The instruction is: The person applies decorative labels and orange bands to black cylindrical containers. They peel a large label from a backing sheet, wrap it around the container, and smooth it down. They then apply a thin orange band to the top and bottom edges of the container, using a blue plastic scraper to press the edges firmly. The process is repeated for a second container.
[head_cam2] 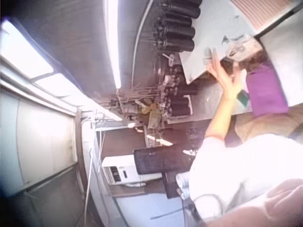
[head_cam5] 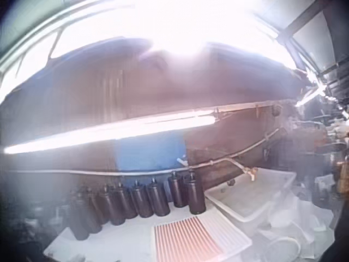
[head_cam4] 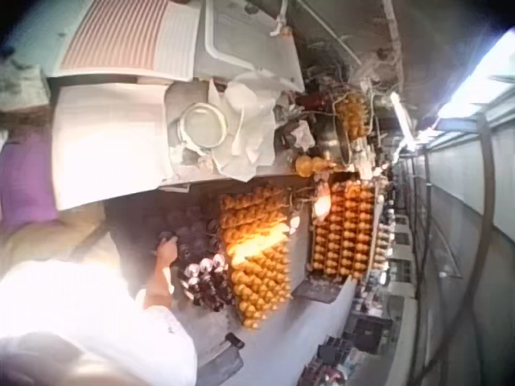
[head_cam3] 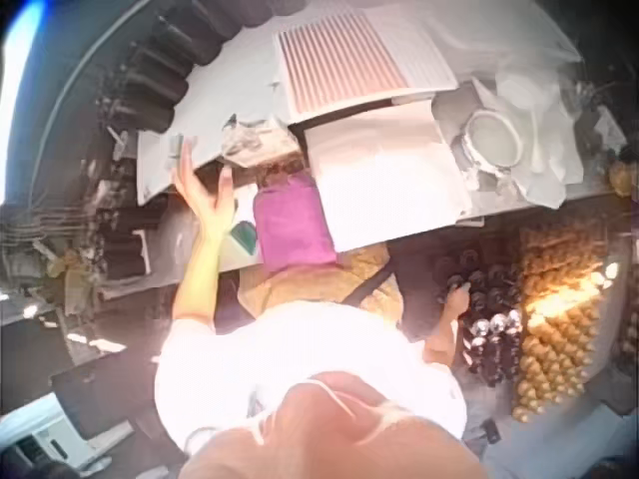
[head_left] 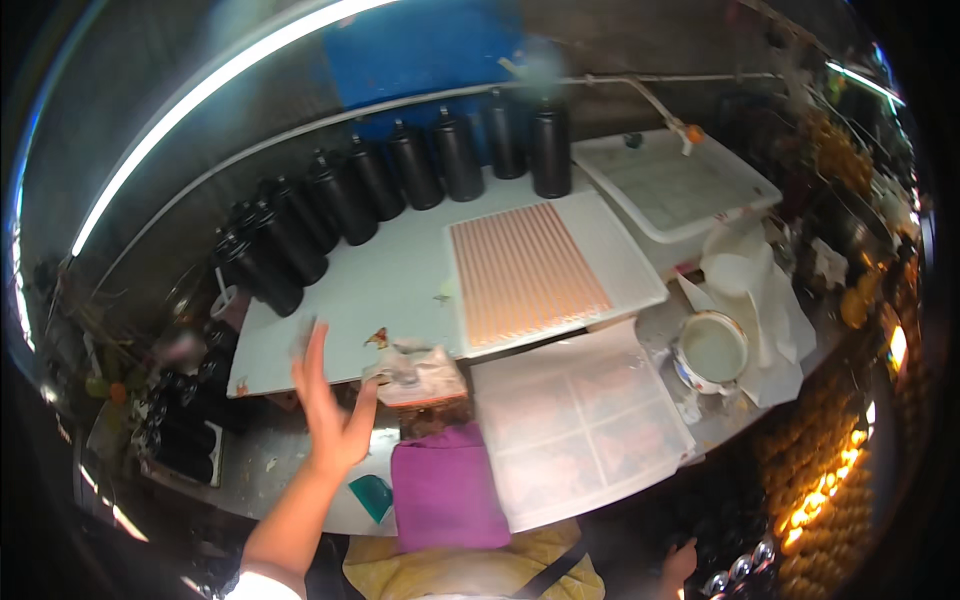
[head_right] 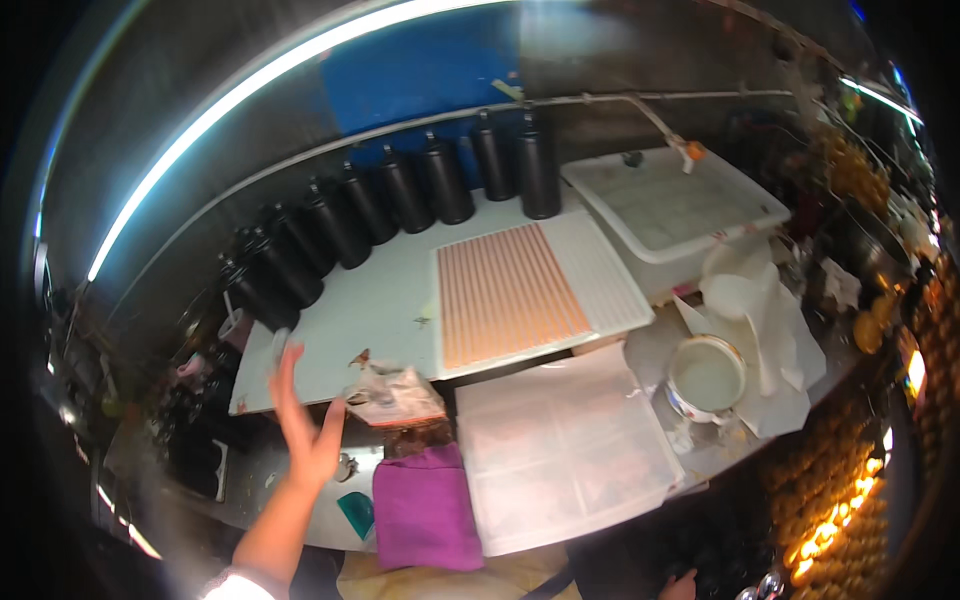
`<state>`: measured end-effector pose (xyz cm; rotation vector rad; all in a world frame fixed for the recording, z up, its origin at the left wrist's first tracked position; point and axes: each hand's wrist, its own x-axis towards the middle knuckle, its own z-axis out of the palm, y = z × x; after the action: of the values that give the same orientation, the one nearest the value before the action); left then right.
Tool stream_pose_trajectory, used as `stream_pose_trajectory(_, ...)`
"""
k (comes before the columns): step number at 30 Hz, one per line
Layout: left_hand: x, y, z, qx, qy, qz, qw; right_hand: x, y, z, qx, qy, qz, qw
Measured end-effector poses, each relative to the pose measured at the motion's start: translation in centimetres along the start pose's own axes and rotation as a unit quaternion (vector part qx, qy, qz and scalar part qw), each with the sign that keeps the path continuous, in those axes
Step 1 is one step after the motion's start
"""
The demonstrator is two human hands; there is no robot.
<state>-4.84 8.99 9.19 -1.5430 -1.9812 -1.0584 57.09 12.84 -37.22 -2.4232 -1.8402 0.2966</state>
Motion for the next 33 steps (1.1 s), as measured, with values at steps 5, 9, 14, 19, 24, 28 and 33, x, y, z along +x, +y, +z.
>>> stream_pose_trajectory(5, 12.8, -14.8, 3.6, 0.165, 0.301, -0.223, 0.912, -2.3, -6.0, -8.9, 0.042, -0.05, 0.047, 0.997)
stream_pose_trajectory(9, 14.2, -20.1, 4.0, 0.237, 0.385, -0.371, 0.811, -5.3, -3.1, -8.2, 0.149, 0.122, 0.093, 0.977)
stream_pose_trajectory(14, 11.3, -23.9, 1.4, 0.143, 0.345, -0.342, 0.862, -5.7, -10.8, -15.8, 0.279, 0.218, -0.003, 0.935)
stream_pose_trajectory(19, 5.4, -14.9, -0.6, -0.193, 0.218, -0.275, 0.916, -4.3, -21.2, -24.1, 0.409, 0.134, -0.118, 0.895)
stream_pose_trajectory(24, -4.1, 0.7, -2.1, -0.493, -0.043, -0.333, 0.803, -5.9, -32.2, -28.6, 0.448, -0.011, -0.306, 0.84)
stream_pose_trajectory(28, -9.4, 3.1, 1.1, -0.499, -0.122, -0.409, 0.754, -8.1, -39.6, -28.9, 0.294, -0.045, -0.557, 0.775)
stream_pose_trajectory(33, -10.4, 2.8, 1.7, -0.283, -0.087, -0.271, 0.916, -9.0, -37.2, -28.7, 0.189, -0.126, -0.597, 0.77)
